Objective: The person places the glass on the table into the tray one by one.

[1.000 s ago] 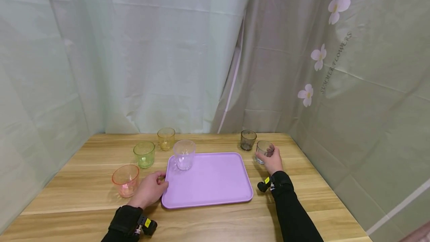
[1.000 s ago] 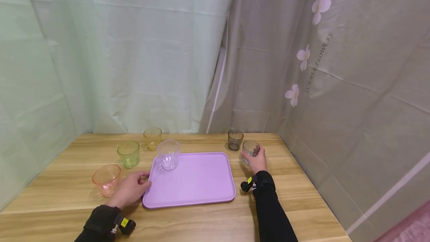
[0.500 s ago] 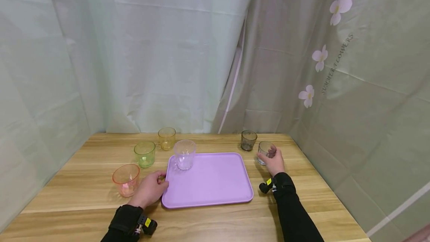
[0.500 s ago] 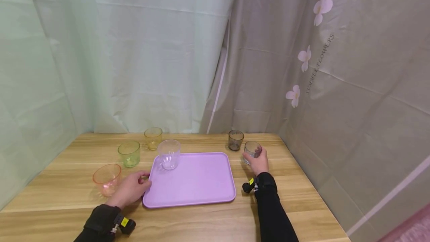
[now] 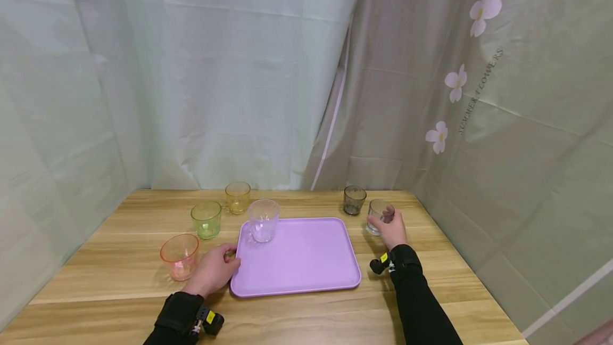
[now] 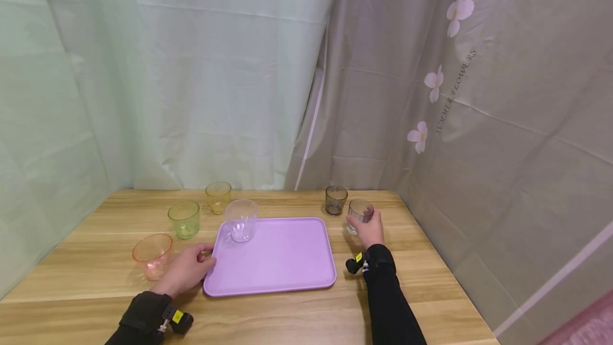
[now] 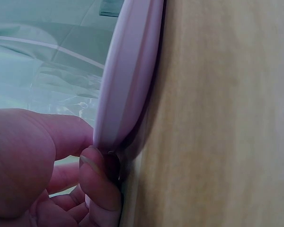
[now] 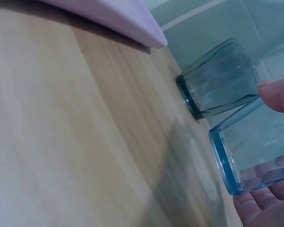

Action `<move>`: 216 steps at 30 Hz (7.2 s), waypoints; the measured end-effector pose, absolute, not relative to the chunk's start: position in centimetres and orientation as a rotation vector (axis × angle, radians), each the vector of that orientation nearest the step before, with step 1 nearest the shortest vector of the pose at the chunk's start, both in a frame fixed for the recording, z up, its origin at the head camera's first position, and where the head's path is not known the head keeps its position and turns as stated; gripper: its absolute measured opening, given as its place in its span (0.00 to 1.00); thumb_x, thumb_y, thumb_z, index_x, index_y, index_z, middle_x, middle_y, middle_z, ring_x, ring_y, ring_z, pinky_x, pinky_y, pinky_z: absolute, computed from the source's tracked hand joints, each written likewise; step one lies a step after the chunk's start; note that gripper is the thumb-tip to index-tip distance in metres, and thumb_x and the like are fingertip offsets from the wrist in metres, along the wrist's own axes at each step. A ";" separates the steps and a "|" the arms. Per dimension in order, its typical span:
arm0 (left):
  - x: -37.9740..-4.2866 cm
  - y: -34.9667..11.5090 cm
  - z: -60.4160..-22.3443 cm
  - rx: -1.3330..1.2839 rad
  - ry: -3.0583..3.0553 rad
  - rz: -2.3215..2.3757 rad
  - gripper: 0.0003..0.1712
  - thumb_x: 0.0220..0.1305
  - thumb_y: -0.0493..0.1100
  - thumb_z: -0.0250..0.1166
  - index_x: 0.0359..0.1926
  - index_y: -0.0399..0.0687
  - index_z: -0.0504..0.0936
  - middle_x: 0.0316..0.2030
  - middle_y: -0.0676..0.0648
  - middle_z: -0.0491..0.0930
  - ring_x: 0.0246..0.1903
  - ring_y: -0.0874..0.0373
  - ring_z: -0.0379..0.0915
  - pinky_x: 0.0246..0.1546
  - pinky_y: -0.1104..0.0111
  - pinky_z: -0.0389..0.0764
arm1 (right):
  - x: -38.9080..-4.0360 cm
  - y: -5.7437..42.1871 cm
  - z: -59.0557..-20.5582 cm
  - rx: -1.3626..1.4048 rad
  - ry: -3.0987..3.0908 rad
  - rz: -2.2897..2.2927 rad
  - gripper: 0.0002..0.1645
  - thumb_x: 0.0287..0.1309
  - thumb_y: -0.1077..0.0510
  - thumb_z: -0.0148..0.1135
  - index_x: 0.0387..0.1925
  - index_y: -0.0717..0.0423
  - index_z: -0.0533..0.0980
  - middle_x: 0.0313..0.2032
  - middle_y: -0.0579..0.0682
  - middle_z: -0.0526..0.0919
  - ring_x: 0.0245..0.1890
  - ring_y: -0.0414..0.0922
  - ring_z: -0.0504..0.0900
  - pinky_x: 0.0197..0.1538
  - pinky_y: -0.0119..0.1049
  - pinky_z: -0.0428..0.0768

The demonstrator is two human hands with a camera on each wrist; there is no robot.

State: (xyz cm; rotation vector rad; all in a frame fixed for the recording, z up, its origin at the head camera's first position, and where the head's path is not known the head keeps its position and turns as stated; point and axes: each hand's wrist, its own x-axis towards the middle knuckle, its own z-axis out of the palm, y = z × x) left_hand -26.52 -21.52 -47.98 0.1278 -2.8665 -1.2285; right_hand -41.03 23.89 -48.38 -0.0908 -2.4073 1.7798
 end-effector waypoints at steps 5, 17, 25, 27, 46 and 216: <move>-26.6 -21.5 -47.9 0.124 -2.869 -1.227 0.30 0.74 0.41 0.67 0.71 0.28 0.77 0.31 0.46 0.75 0.30 0.54 0.71 0.31 0.65 0.69 | -40.6 23.4 -47.5 -0.106 -2.387 1.780 0.52 0.73 0.53 0.71 0.84 0.65 0.52 0.77 0.68 0.62 0.83 0.65 0.59 0.85 0.59 0.59; -26.5 -21.5 -47.9 0.111 -2.867 -1.213 0.30 0.73 0.41 0.66 0.70 0.28 0.78 0.31 0.47 0.75 0.30 0.54 0.71 0.31 0.65 0.69 | -40.8 23.2 -46.6 -0.114 -2.367 1.794 0.51 0.72 0.53 0.72 0.83 0.64 0.54 0.78 0.67 0.63 0.84 0.62 0.59 0.86 0.57 0.57; -26.6 -21.5 -47.9 0.138 -2.879 -1.238 0.31 0.75 0.41 0.66 0.71 0.29 0.76 0.31 0.46 0.74 0.30 0.54 0.71 0.31 0.65 0.69 | -40.4 22.8 -45.5 -0.073 -2.356 1.812 0.51 0.74 0.53 0.70 0.84 0.63 0.52 0.79 0.66 0.61 0.85 0.61 0.56 0.87 0.55 0.55; -26.6 -21.5 -47.9 0.138 -2.880 -1.240 0.31 0.75 0.41 0.66 0.72 0.28 0.76 0.31 0.46 0.74 0.30 0.54 0.71 0.31 0.65 0.69 | -40.2 22.6 -45.2 -0.056 -2.357 1.811 0.50 0.75 0.53 0.70 0.84 0.63 0.52 0.79 0.66 0.60 0.86 0.61 0.55 0.87 0.55 0.55; -26.5 -21.5 -47.9 0.124 -2.877 -1.209 0.30 0.74 0.42 0.67 0.71 0.29 0.77 0.31 0.46 0.74 0.30 0.54 0.71 0.32 0.63 0.69 | -40.0 21.6 -43.7 -0.009 -2.334 1.850 0.52 0.74 0.52 0.71 0.85 0.61 0.52 0.81 0.65 0.60 0.88 0.60 0.53 0.88 0.54 0.55; -26.5 -21.4 -47.8 0.134 -2.867 -1.248 0.31 0.74 0.41 0.65 0.72 0.28 0.76 0.29 0.47 0.75 0.28 0.55 0.71 0.29 0.66 0.69 | -40.2 9.6 -45.2 0.302 -2.544 1.697 0.48 0.65 0.51 0.78 0.77 0.66 0.65 0.70 0.67 0.77 0.70 0.61 0.76 0.76 0.57 0.73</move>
